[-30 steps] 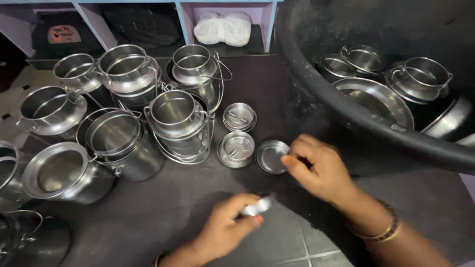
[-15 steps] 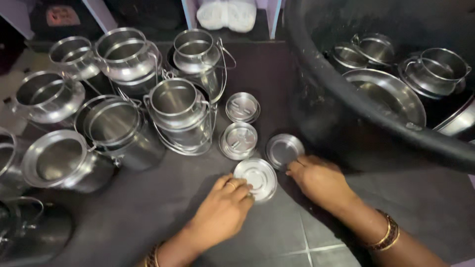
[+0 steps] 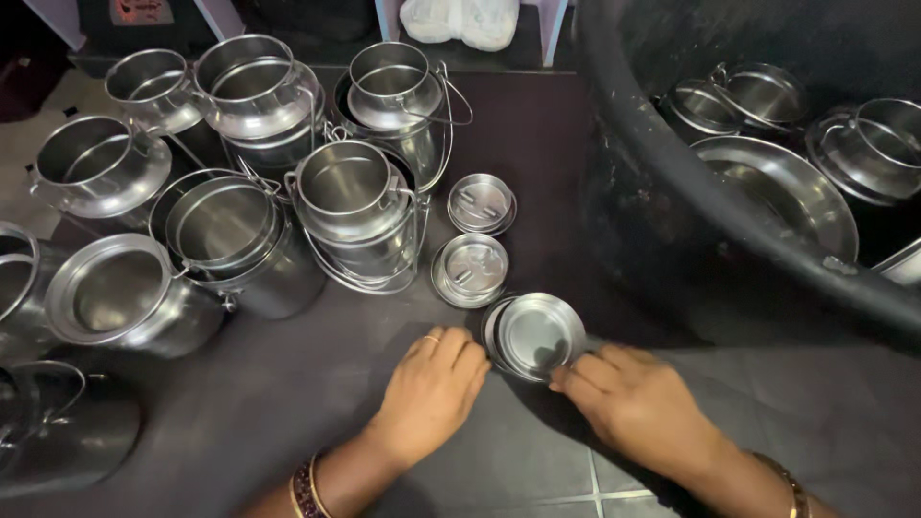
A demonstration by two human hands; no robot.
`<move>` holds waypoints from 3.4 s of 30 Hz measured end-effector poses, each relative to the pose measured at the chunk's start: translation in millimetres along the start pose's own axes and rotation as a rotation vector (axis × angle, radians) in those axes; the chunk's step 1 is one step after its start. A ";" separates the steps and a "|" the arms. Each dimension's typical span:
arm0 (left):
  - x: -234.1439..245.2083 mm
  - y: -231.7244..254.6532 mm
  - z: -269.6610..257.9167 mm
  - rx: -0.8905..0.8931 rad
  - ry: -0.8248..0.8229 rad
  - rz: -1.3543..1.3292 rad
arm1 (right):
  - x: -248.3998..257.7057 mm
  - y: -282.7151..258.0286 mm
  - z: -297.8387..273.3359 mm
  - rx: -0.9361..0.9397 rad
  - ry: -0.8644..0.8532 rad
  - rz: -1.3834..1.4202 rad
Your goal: The person sits on the floor and wipes multiple small metal lids with a cloth. They pick up each lid, wipe it, and place it back down, repeating the process for several lids.
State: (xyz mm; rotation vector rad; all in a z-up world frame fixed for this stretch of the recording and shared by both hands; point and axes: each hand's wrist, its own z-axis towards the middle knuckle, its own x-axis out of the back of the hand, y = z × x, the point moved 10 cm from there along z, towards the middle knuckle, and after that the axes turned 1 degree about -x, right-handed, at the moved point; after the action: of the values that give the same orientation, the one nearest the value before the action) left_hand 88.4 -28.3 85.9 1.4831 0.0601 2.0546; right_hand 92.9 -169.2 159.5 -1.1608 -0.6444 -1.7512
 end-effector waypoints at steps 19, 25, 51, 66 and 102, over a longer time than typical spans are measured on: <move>-25.2 24.3 -7.3 -0.143 -0.149 -0.056 | -55.4 33.4 -18.2 -0.177 -0.227 -0.187; -12.9 22.4 0.3 -0.128 -0.082 0.013 | -57.2 48.0 -8.2 -0.202 -0.204 -0.289; -19.0 -13.9 18.0 0.026 -0.114 0.015 | -106.4 98.9 52.7 -0.285 -0.141 -0.343; -6.0 1.2 8.7 -0.121 -0.040 -0.023 | -66.2 54.0 46.1 -0.393 -0.202 0.435; 75.4 190.3 89.6 -0.459 0.470 -0.096 | 240.5 125.8 -77.1 -0.720 0.126 -0.468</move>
State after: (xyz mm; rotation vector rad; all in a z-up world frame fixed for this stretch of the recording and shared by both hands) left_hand 69.0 -174.4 253.8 0.6982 -0.1430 2.1149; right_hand 137.2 -383.5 337.6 -1.4246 -0.2019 -2.5577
